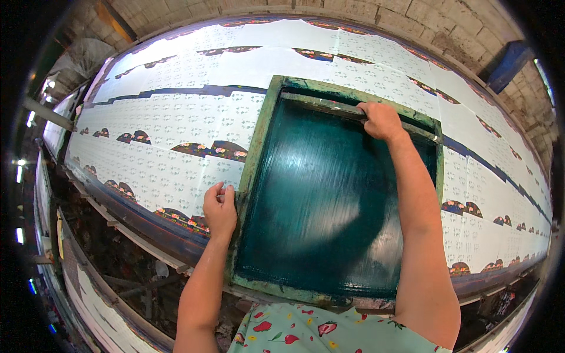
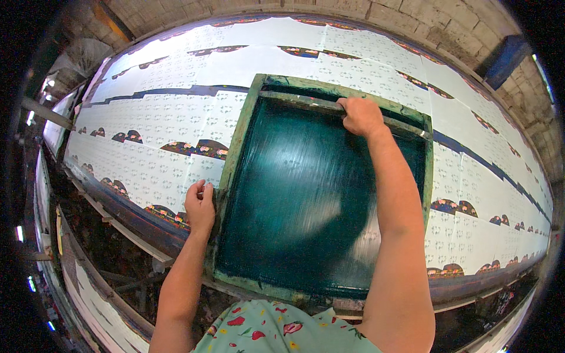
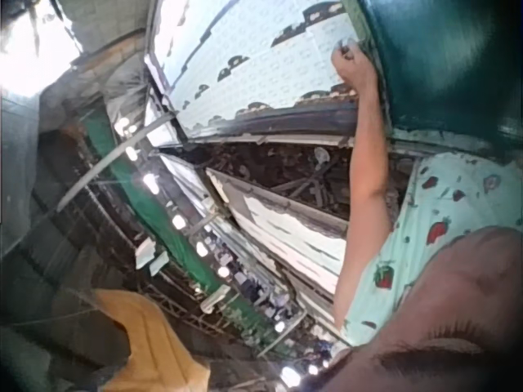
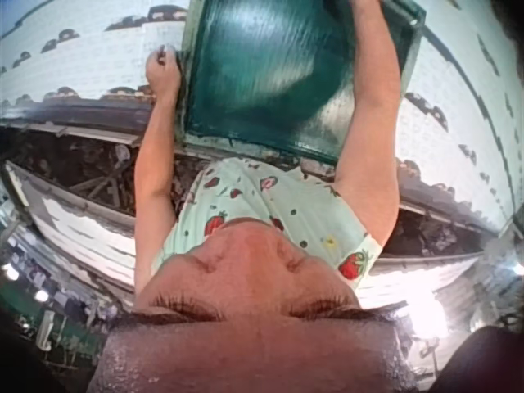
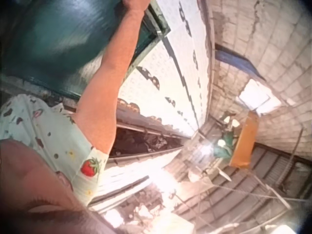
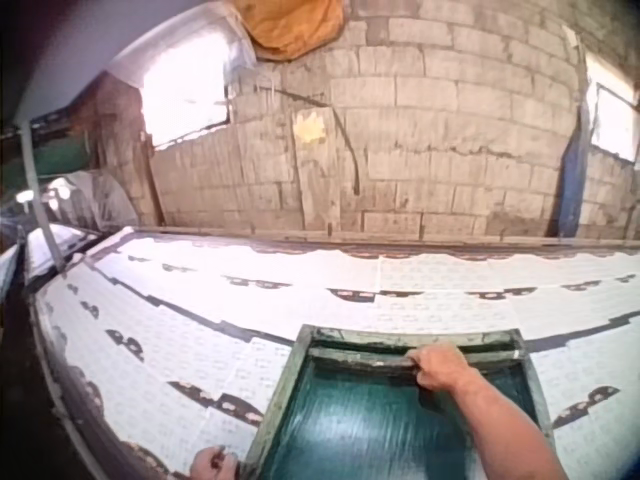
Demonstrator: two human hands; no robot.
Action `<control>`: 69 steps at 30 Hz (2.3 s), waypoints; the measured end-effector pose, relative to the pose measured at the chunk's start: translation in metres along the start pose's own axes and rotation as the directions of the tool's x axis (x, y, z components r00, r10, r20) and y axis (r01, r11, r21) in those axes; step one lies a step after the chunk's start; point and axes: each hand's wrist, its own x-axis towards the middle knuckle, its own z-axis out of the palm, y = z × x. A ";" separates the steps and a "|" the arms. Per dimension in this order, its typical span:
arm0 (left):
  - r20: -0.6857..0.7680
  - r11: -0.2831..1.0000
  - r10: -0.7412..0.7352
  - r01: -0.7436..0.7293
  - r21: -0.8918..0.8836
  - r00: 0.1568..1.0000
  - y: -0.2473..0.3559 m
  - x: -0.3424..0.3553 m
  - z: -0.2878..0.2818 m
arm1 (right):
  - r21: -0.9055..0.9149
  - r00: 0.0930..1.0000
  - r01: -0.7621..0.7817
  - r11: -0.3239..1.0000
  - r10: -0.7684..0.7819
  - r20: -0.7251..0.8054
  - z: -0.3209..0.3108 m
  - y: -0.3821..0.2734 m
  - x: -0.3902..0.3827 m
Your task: The person repeatedly places a green screen-printing frame onto a long fabric roll and uses a squeegee to pull ink across the mesh, then lifts the frame and repositions it further along the fabric. This cycle is repeated multiple times to apply a green pattern to the fabric.
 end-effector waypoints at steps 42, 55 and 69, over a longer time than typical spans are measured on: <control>0.141 0.892 0.301 -0.330 0.309 0.943 -0.036 0.028 0.016 | 0.450 0.929 0.294 0.843 -0.142 -0.342 -0.006 -0.204 -0.494; -0.003 0.738 0.187 -0.138 0.660 0.982 0.009 -0.005 0.003 | 0.498 0.872 -0.074 0.864 0.299 -0.389 0.023 0.000 -0.543; 0.101 0.909 0.065 -0.100 0.404 0.993 -0.008 0.010 0.003 | 0.989 0.667 0.146 0.033 0.735 -0.123 0.090 0.045 -0.537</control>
